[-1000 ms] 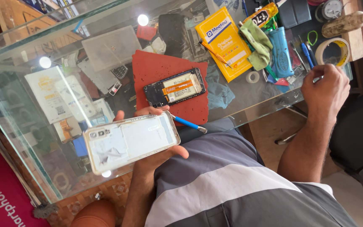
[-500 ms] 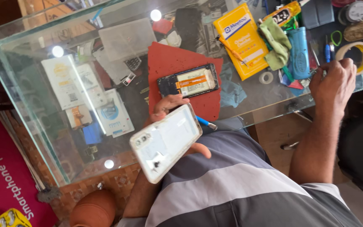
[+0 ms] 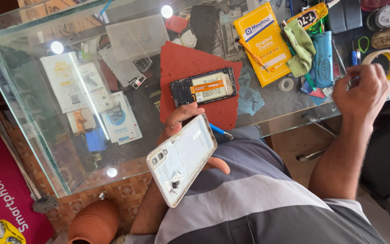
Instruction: The person uses a blue plastic pry tool to separate the back cover of a white smartphone. They then place the phone's internal components onto the back cover and press them together to reassemble the device. Finally, the person wipes the screen with a green cloth.
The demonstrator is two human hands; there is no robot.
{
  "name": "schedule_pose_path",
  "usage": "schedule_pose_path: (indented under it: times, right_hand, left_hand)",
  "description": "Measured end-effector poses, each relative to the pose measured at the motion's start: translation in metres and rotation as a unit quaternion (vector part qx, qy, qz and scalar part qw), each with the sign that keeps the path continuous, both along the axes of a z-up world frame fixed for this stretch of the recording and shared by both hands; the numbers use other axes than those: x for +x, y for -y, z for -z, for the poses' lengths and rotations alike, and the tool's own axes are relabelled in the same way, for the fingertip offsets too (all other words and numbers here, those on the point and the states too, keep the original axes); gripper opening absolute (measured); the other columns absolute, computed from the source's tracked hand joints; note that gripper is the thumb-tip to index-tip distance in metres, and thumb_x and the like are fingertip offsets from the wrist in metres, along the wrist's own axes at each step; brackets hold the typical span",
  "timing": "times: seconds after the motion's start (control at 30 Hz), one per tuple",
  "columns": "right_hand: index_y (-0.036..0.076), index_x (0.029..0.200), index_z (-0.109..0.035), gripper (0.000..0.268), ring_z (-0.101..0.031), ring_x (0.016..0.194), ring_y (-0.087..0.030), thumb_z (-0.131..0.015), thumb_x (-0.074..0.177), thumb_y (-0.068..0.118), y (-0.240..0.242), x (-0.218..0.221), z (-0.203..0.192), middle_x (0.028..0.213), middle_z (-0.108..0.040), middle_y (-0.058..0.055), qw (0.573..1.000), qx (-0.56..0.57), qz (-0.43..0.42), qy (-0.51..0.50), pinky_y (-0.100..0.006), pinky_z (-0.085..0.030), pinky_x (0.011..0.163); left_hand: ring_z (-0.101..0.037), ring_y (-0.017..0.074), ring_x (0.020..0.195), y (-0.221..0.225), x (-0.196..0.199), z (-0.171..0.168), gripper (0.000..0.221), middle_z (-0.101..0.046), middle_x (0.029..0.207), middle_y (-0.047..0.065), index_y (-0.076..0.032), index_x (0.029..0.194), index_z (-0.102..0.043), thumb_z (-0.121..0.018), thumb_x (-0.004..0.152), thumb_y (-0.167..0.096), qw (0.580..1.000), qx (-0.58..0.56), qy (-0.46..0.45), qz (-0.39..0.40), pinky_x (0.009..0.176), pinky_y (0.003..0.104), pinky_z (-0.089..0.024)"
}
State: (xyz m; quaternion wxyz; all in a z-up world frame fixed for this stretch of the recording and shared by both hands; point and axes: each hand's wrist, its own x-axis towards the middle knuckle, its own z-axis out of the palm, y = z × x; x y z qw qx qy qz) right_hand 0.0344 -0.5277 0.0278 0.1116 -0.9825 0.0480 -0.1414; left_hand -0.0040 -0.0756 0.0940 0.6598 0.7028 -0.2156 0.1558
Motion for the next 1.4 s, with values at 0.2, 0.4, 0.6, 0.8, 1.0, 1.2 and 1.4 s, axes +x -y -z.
schedule_pose_path:
  times: [0.2, 0.4, 0.6, 0.8, 1.0, 1.2, 1.4]
  right_hand:
    - [0.005, 0.122, -0.074, 0.027, -0.066, 0.093, -0.025, -0.07, 0.095, 0.003, -0.082, -0.026, -0.04, 0.108, -0.065, -0.011, 0.991, 0.02, -0.123, -0.048, -0.035, -0.054, 0.08]
    - [0.001, 0.135, -0.069, 0.047, -0.059, 0.107, -0.033, -0.069, 0.088, 0.004, -0.091, -0.052, -0.039, 0.119, -0.06, -0.017, 0.987, -0.021, -0.133, -0.09, -0.045, -0.051, 0.095]
    - [-0.002, 0.123, -0.069, 0.056, -0.061, 0.114, -0.034, -0.081, 0.075, 0.025, -0.087, -0.072, -0.049, 0.116, -0.062, -0.014, 0.968, -0.062, -0.226, -0.084, -0.049, -0.051, 0.097]
    - [0.003, 0.099, -0.068, 0.023, -0.066, 0.114, -0.029, -0.086, 0.085, 0.005, -0.069, -0.092, -0.023, 0.109, -0.065, -0.009, 0.958, -0.068, -0.276, -0.032, -0.042, -0.055, 0.097]
    - [-0.001, 0.089, -0.056, 0.024, -0.07, 0.115, -0.035, -0.078, 0.088, -0.012, -0.106, -0.082, -0.055, 0.12, -0.067, -0.024, 0.948, 0.248, -0.192, 0.055, -0.037, -0.06, 0.087]
    - [-0.006, 0.101, -0.061, 0.019, -0.076, 0.1, -0.027, -0.072, 0.089, -0.015, -0.184, -0.056, -0.089, 0.107, -0.071, -0.024, 0.855, 0.44, -0.259, 0.091, -0.038, -0.065, 0.083]
    - [-0.006, 0.105, -0.062, 0.02, -0.076, 0.096, -0.028, -0.072, 0.09, -0.015, -0.229, -0.033, -0.097, 0.103, -0.071, -0.022, 0.811, 0.503, -0.292, 0.066, -0.036, -0.065, 0.081]
  left_hand:
    - [-0.054, 0.0329, 0.142, 0.0, 0.004, -0.001, 0.142, -0.05, 0.149, 0.015, -0.032, 0.161, -0.021, -0.102, 0.046, -0.051, 0.999, 0.039, -0.007, 0.022, 0.118, 0.047, -0.048]
    - [-0.055, 0.0273, 0.142, 0.003, -0.001, 0.038, 0.137, -0.038, 0.156, 0.016, -0.033, 0.163, -0.018, -0.102, 0.057, -0.057, 0.997, -0.012, -0.026, 0.074, 0.12, 0.049, -0.047]
    - [-0.062, 0.0272, 0.13, -0.006, 0.002, 0.058, 0.107, -0.039, 0.161, 0.019, -0.038, 0.163, -0.031, -0.091, 0.074, -0.028, 0.98, -0.083, -0.096, 0.15, 0.112, 0.043, -0.053]
    - [-0.063, 0.0276, 0.129, 0.009, 0.007, 0.021, 0.138, -0.036, 0.162, 0.019, -0.037, 0.159, -0.028, -0.104, 0.043, -0.047, 0.988, -0.063, -0.071, 0.12, 0.103, 0.039, -0.062]
    - [-0.058, 0.034, 0.128, 0.01, 0.009, -0.008, 0.137, -0.045, 0.142, 0.016, -0.028, 0.154, -0.025, -0.106, 0.046, -0.05, 0.993, 0.085, 0.034, 0.076, 0.11, 0.05, -0.056]
    - [-0.061, 0.0342, 0.131, 0.016, 0.003, -0.028, 0.125, -0.049, 0.138, 0.01, -0.027, 0.156, -0.026, -0.104, 0.06, -0.048, 0.987, 0.107, 0.068, 0.102, 0.108, 0.045, -0.058]
    - [-0.061, 0.0323, 0.126, 0.018, 0.002, -0.037, 0.129, -0.052, 0.134, 0.01, -0.025, 0.16, -0.023, -0.1, 0.06, -0.053, 0.99, 0.101, 0.06, 0.082, 0.108, 0.046, -0.058]
